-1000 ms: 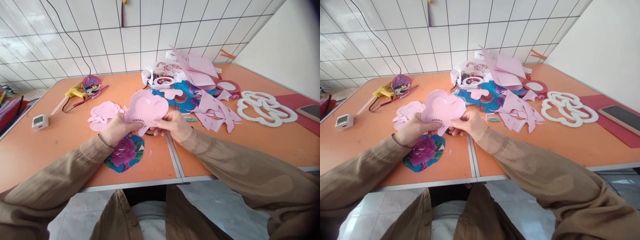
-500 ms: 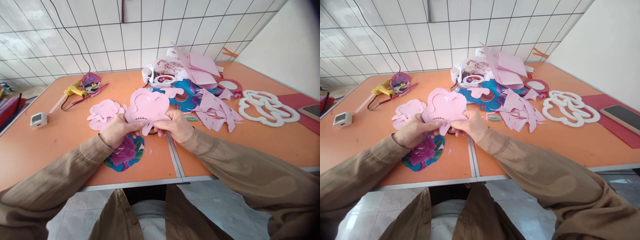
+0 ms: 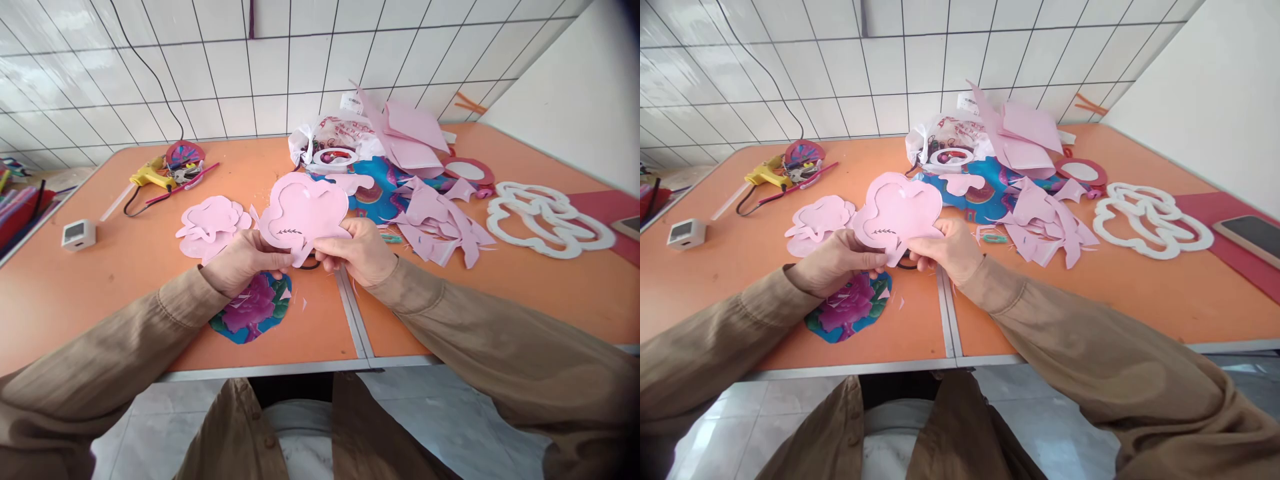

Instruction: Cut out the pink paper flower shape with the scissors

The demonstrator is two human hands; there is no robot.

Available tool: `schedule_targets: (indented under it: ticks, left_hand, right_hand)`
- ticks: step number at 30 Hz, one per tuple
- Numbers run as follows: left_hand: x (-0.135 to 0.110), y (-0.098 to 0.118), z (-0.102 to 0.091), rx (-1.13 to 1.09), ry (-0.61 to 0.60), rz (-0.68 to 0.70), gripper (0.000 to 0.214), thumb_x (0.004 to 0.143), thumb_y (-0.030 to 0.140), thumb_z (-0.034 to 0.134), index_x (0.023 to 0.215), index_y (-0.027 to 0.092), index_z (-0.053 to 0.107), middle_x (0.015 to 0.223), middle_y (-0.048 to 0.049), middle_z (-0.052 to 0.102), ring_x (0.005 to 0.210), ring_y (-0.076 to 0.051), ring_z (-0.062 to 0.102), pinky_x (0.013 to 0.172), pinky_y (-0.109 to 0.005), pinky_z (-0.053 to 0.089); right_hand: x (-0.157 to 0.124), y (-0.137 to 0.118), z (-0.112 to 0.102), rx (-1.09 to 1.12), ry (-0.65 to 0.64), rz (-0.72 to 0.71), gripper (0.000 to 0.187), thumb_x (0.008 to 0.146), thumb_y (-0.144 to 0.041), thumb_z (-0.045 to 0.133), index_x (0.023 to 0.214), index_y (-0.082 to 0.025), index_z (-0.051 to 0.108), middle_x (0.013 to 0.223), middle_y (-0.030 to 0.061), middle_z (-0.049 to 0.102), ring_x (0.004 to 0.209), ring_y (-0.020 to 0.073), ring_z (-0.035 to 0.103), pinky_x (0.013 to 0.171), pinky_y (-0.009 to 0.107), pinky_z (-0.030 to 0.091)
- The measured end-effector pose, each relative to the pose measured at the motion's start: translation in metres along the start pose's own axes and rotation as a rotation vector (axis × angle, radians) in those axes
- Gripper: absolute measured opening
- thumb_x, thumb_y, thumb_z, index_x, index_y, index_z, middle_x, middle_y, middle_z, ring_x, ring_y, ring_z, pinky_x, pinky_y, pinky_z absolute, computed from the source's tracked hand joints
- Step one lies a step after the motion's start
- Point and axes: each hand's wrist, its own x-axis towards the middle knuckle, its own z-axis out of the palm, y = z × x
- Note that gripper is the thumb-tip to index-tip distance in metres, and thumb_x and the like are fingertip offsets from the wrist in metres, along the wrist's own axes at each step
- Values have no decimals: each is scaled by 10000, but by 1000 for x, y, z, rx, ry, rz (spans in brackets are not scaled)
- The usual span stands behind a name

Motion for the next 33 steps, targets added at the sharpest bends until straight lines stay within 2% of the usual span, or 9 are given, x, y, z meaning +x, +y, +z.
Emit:
schedule_targets:
  ticks: [7, 14, 20, 23, 28, 33]
  left_hand:
    - [1, -6, -2, -47, 42, 56, 254, 581, 306, 904, 678, 136, 741, 603, -7, 674, 492, -79, 541, 470, -201, 441]
    - [0, -2, -1, -141, 97, 9, 270, 627, 335, 883, 642, 118, 724, 580, -25, 669, 486, -91, 571, 462, -205, 449]
    - [1, -5, 1, -183, 151, 54, 268, 625, 328, 886, 638, 108, 732, 585, -33, 673, 503, -104, 589, 465, -216, 466]
    - [0, -5, 2, -218, 182, 81, 279, 609, 337, 897, 656, 111, 740, 604, -35, 685, 510, -105, 596, 464, -215, 463]
    - [-1, -6, 7, -251, 196, 86, 284, 626, 347, 892, 651, 109, 739, 592, -40, 683, 505, -103, 597, 482, -219, 478]
    - [-3, -8, 10, -287, 162, 68, 313, 591, 381, 912, 649, 116, 758, 589, -42, 683, 516, -103, 600, 478, -206, 480]
  right_hand:
    - [0, 0, 1, -19, 7, 15, 200, 577, -334, 758, 516, -182, 643, 487, 15, 638, 358, 106, 520, 345, 239, 320]
    - [-1, 1, 0, -58, 28, 25, 204, 570, -327, 797, 558, -187, 649, 514, 14, 653, 359, 103, 516, 335, 238, 335]
    - [-4, -5, 2, 126, -56, 79, 299, 538, -413, 829, 609, -168, 674, 560, 26, 675, 400, 112, 557, 354, 225, 361]
    - [-6, -6, 3, 143, -106, 105, 313, 536, -417, 841, 614, -151, 696, 587, 44, 691, 412, 111, 567, 361, 223, 365]
    - [-8, 0, 8, 57, -189, 65, 252, 610, -381, 803, 645, -153, 699, 588, 25, 696, 398, 101, 578, 361, 209, 361]
    - [-9, 4, 10, 0, -176, 9, 209, 668, -357, 748, 659, -160, 681, 558, 3, 680, 368, 92, 560, 343, 203, 344]
